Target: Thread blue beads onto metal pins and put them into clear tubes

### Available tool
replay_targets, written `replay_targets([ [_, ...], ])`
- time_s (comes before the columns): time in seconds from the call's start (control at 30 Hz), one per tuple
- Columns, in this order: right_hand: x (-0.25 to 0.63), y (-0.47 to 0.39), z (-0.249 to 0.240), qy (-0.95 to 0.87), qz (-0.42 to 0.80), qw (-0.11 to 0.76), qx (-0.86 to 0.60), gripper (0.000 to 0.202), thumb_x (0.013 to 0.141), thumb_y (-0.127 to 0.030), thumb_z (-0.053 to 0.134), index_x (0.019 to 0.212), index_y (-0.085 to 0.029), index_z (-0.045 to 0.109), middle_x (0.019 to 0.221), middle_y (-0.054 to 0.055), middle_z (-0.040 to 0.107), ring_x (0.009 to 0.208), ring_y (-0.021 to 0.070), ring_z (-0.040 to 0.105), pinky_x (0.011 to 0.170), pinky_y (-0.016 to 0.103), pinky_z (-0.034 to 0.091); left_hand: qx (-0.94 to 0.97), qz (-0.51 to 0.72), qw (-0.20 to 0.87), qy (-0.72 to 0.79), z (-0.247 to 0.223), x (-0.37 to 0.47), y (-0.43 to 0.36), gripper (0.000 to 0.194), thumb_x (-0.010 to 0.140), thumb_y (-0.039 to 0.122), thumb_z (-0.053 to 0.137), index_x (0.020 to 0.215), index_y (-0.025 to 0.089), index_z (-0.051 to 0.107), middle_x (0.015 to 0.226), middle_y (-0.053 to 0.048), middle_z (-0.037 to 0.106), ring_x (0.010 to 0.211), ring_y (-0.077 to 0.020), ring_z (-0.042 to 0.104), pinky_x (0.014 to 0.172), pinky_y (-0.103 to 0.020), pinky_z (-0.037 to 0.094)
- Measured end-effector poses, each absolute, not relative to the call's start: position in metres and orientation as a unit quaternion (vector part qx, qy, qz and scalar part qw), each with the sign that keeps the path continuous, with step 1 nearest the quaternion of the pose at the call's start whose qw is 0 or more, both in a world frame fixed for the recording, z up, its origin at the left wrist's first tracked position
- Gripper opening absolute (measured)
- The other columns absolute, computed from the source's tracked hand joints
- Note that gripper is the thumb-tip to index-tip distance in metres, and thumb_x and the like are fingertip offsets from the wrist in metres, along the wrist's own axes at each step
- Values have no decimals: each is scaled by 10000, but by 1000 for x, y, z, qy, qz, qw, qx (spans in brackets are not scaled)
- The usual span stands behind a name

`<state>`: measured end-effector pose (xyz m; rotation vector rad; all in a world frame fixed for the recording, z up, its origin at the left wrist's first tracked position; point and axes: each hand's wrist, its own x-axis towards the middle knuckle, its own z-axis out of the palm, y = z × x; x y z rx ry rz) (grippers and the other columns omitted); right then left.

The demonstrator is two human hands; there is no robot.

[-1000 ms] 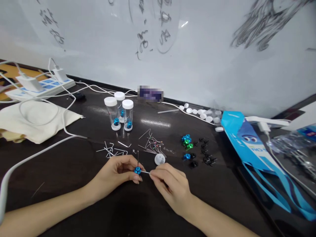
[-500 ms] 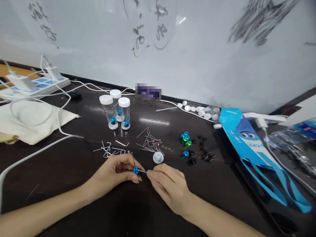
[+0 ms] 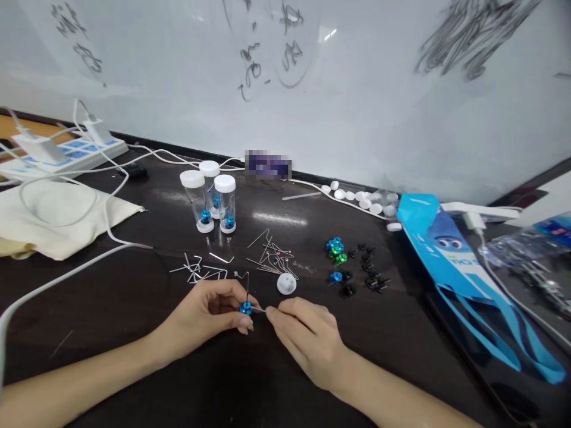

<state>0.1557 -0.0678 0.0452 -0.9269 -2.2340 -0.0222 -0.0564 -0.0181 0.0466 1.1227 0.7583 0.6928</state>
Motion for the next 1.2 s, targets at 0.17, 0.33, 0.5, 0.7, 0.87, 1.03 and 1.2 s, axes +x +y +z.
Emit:
replay_targets([
  [0.17, 156, -69, 44, -866, -13, 350, -356, 168, 931, -74, 523, 1026, -106, 658, 773, 68, 653, 632, 147, 602, 514, 266, 447, 510, 327, 723, 332, 48, -57, -19, 55, 704, 116, 764, 711, 146, 719, 798, -22, 740, 581, -109, 654, 604, -234, 556],
  [0.33, 155, -71, 43, -868, -17, 343, -358, 189, 949, -102, 491, 1027, -132, 660, 752, 46, 646, 598, 135, 587, 488, 261, 430, 539, 322, 705, 330, 48, -58, -20, 32, 716, 127, 757, 701, 146, 735, 812, -37, 728, 619, -126, 645, 612, -246, 545],
  [0.5, 154, -70, 42, -861, 12, 354, -365, 197, 928, -50, 495, 1010, -108, 664, 784, 69, 646, 616, 141, 591, 511, 262, 440, 576, 311, 685, 320, 46, -58, -20, 31, 743, 144, 739, 771, 156, 737, 759, -20, 693, 675, -138, 621, 643, -246, 510],
  [0.7, 151, -69, 41, -842, 113, 371, -374, 174, 945, -88, 495, 978, -111, 664, 780, 67, 630, 631, 139, 571, 569, 252, 467, 640, 295, 630, 326, 42, -60, -20, 47, 797, 212, 703, 810, 168, 715, 794, -28, 698, 743, -172, 630, 691, -277, 495],
  [0.87, 148, -69, 41, -832, 158, 369, -382, 167, 947, -96, 504, 957, -109, 670, 750, 53, 612, 617, 133, 553, 565, 245, 464, 696, 273, 574, 334, 42, -61, -19, 120, 858, 267, 642, 841, 169, 709, 784, -30, 693, 711, -167, 614, 672, -273, 485],
  [1.03, 149, -69, 42, -838, 137, 384, -362, 151, 937, -127, 561, 1074, -118, 625, 837, 65, 657, 704, 149, 614, 645, 254, 522, 680, 283, 581, 347, 43, -61, -19, 142, 863, 279, 631, 832, 164, 708, 759, -22, 683, 683, -152, 602, 657, -257, 478],
  [1.2, 150, -67, 43, -851, 45, 346, -392, 285, 932, -117, 563, 1215, -97, 582, 992, 132, 639, 852, 202, 616, 737, 324, 554, 619, 315, 613, 376, 47, -60, -16, 151, 839, 285, 653, 800, 147, 700, 703, -16, 675, 662, -148, 615, 658, -254, 487],
])
